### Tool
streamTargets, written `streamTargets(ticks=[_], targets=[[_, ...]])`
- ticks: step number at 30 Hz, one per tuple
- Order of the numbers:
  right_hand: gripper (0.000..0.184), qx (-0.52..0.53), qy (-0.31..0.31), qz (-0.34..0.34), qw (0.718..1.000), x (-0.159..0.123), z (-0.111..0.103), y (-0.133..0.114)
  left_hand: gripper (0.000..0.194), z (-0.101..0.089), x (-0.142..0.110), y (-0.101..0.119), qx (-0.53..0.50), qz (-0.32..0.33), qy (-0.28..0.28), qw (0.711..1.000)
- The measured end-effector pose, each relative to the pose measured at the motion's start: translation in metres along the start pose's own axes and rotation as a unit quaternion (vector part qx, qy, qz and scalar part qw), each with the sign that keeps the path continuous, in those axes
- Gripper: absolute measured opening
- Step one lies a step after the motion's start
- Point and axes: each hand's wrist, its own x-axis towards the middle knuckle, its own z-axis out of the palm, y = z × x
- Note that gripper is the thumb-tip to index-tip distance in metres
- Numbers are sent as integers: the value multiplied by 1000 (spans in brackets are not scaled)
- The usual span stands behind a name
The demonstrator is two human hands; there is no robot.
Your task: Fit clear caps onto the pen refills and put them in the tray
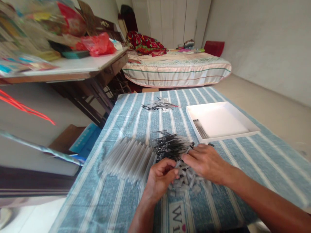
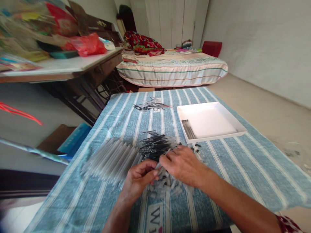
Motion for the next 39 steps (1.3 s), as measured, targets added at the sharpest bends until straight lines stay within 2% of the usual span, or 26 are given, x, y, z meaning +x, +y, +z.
streamTargets(ticks=[3, 5, 8, 11, 14, 17, 24, 33, 39], targets=[[18, 71, 12, 32, 997, -5, 2, -2, 13, -2, -1, 3, -53, 13, 15, 998], [21, 94, -7, 69, 993, -10, 5, 3, 13, -3, -2, 3, -83, 23, 33, 996], [24, 110, -74, 126, 983, -17, 14, 14, 13, -2, -2, 1, -113, 33, 59, 991], [24, 110, -158, 174, 966, -19, 23, 18, 18, 0, -2, -1, -141, 46, 56, 987], [25, 92, -221, 191, 952, -14, 29, 16, 31, 1, -2, -2, -163, 63, 40, 984], [25, 68, -254, 194, 945, -5, 33, 9, 33, 0, -3, -4, -160, 65, 21, 985], [28, 37, -267, 180, 946, 13, 41, -4, 34, -3, -2, -6, -148, 51, 8, 988], [27, 53, -265, 233, 934, 20, 48, -8, 33, -3, -3, -6, -147, 54, 23, 987], [24, 61, -265, 235, 933, 19, 53, -7, 32, -3, -3, -4, -144, 47, 28, 988]])
